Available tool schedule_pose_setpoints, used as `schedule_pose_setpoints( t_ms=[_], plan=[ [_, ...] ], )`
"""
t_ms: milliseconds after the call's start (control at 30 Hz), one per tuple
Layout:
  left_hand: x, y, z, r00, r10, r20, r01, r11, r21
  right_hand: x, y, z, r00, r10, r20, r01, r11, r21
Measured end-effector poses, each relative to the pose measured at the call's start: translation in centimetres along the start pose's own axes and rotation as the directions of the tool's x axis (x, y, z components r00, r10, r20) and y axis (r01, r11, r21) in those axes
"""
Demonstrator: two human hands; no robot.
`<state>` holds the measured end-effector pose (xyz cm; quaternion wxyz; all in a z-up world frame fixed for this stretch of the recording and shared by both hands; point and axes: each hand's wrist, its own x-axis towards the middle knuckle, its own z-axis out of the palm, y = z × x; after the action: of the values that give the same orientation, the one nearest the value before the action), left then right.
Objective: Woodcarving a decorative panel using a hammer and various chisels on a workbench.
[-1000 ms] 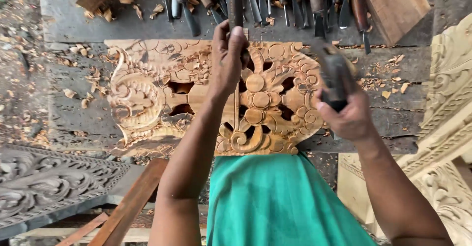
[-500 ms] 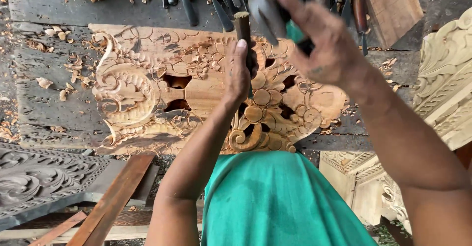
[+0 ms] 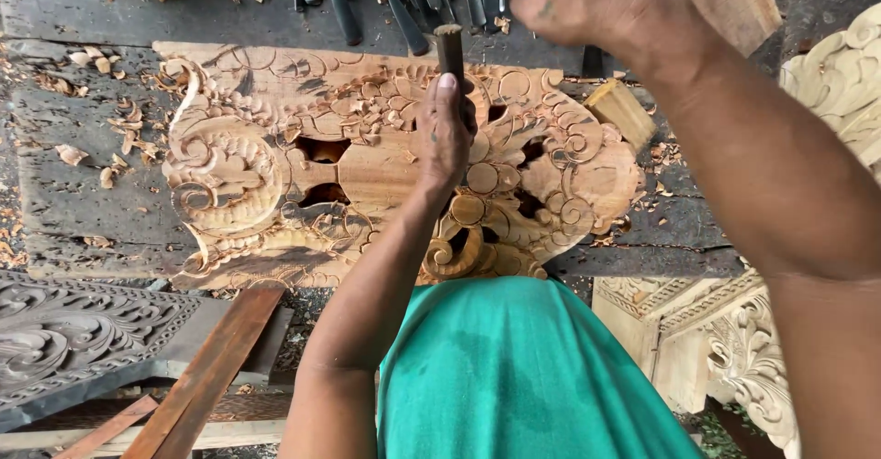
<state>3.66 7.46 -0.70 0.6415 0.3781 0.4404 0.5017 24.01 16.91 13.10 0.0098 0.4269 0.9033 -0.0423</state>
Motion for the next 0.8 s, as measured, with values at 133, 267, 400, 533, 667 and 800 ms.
schedule_pose_setpoints(
  t_ms=[133, 267, 400, 533, 667, 800],
  plan=[
    [-1.2, 0.4, 0.2, 0.999, 0.007, 0.046, -0.010, 0.998, 0.066, -0.6, -1.8, -1.9, 0.982, -0.184, 0.037, 0.187, 0.954, -0.234],
    [-1.1, 1.2, 0.4, 1.000, 0.019, 0.013, -0.020, 0.996, 0.088, 0.8, -3.7, -5.5, 0.972, 0.178, 0.155, -0.198, 0.972, 0.125],
    [-1.6, 1.7, -0.7, 0.992, -0.051, 0.115, 0.062, 0.994, -0.087, -0.8, -4.4, -4.6, 0.971, 0.187, 0.146, -0.228, 0.905, 0.358],
    [-2.4, 6.0, -1.5, 0.933, -0.171, 0.317, 0.286, 0.887, -0.363, -1.9, -3.7, -6.5, 0.995, -0.082, -0.062, 0.098, 0.939, 0.329],
    [0.6, 3.6, -0.6, 0.988, -0.130, 0.086, 0.148, 0.955, -0.258, -1.8, -3.0, -6.6, 0.974, -0.101, -0.203, 0.195, 0.831, 0.521],
    [-0.6, 1.6, -0.7, 0.998, 0.005, 0.064, -0.004, 1.000, -0.026, -0.6, -4.1, -6.5, 0.996, 0.087, -0.029, -0.069, 0.916, 0.395]
  ],
)
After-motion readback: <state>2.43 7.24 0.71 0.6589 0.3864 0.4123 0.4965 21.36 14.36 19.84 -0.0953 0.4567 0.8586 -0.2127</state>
